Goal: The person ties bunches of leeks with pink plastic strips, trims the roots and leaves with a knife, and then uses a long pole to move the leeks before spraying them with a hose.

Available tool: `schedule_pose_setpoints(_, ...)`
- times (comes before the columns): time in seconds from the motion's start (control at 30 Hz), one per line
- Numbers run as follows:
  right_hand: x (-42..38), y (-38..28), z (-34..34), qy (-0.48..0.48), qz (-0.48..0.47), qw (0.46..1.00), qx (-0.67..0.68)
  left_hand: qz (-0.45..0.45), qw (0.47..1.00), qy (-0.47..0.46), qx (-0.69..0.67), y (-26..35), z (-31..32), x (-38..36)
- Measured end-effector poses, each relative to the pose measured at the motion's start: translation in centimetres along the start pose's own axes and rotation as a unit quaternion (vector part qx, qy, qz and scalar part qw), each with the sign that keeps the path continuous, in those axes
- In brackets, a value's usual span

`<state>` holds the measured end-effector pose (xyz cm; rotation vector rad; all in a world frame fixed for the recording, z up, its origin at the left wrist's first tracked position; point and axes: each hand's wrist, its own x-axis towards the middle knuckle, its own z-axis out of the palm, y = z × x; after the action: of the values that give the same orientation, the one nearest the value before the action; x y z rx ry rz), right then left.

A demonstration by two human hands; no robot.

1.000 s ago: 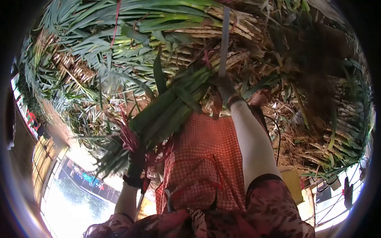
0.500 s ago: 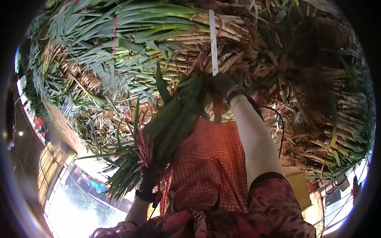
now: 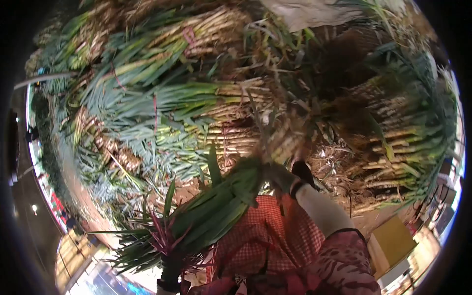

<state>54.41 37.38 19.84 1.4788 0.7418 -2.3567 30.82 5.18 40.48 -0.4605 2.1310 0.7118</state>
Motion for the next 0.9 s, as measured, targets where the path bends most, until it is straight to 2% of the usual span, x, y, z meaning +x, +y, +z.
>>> schedule_pose_setpoints(0.03,-2.4,1.7,-1.1,-0.023,-0.030,0.998,0.052,0.015,1.000,0.016,0.008,0.9,-0.6,-0.8)
schedule_pose_setpoints(0.17,-14.5,3.7,-1.3,0.078,-0.040,0.982,0.169,0.088,0.993,0.038,0.066,5.4,-1.6,-3.6)
schedule_pose_setpoints(0.23,-18.5,7.8,-1.9,0.132,-0.229,0.964,0.029,0.138,0.986,0.021,0.090,7.8,-0.6,-4.8)
schedule_pose_setpoints(0.27,-21.0,7.8,-2.0,0.127,-0.160,0.971,0.124,0.168,0.980,0.011,0.105,9.5,0.4,-5.4)
schedule_pose_setpoints(0.3,-23.6,7.9,-2.2,0.133,-0.091,0.962,0.223,0.214,0.974,-0.038,0.072,10.2,1.0,-5.1)
schedule_pose_setpoints(0.4,-27.9,11.6,-3.3,0.154,-0.137,0.922,0.328,0.276,0.949,-0.108,0.109,16.0,6.6,-9.8)
schedule_pose_setpoints(0.43,-28.8,12.6,-4.2,0.183,-0.175,0.918,0.305,0.287,0.935,-0.127,0.163,17.7,8.5,-10.5)
schedule_pose_setpoints(0.47,-30.6,13.6,-4.6,0.170,-0.176,0.907,0.341,0.322,0.922,-0.185,0.106,18.4,10.9,-12.4)
schedule_pose_setpoints(0.53,-34.1,14.9,-6.7,0.129,-0.164,0.882,0.422,0.410,0.872,-0.242,0.114,21.2,16.3,-14.6)
schedule_pose_setpoints(0.63,-39.3,15.4,-9.0,0.171,-0.219,0.843,0.461,0.441,0.805,-0.357,0.173,25.3,25.3,-22.1)
schedule_pose_setpoints(0.7,-40.7,18.0,-10.8,0.170,-0.226,0.818,0.500,0.475,0.762,-0.375,0.231,26.9,31.5,-27.1)
schedule_pose_setpoints(0.77,-40.9,21.2,-12.8,0.196,-0.309,0.817,0.447,0.554,0.672,-0.393,0.296,27.4,38.6,-34.0)
schedule_pose_setpoints(0.8,-41.6,22.0,-13.5,0.202,-0.323,0.804,0.456,0.611,0.599,-0.402,0.327,27.1,42.2,-38.0)
schedule_pose_setpoints(0.83,-42.7,22.4,-14.4,0.209,-0.338,0.792,0.464,0.729,0.460,-0.352,0.366,27.2,45.7,-40.9)
schedule_pose_setpoints(0.87,-43.7,22.8,-15.2,0.215,-0.353,0.779,0.472,0.738,0.426,-0.375,0.365,26.4,49.2,-44.6)
schedule_pose_setpoints(0.9,-43.8,23.5,-15.6,0.200,-0.337,0.739,0.548,0.746,0.392,-0.398,0.363,25.6,52.6,-48.4)
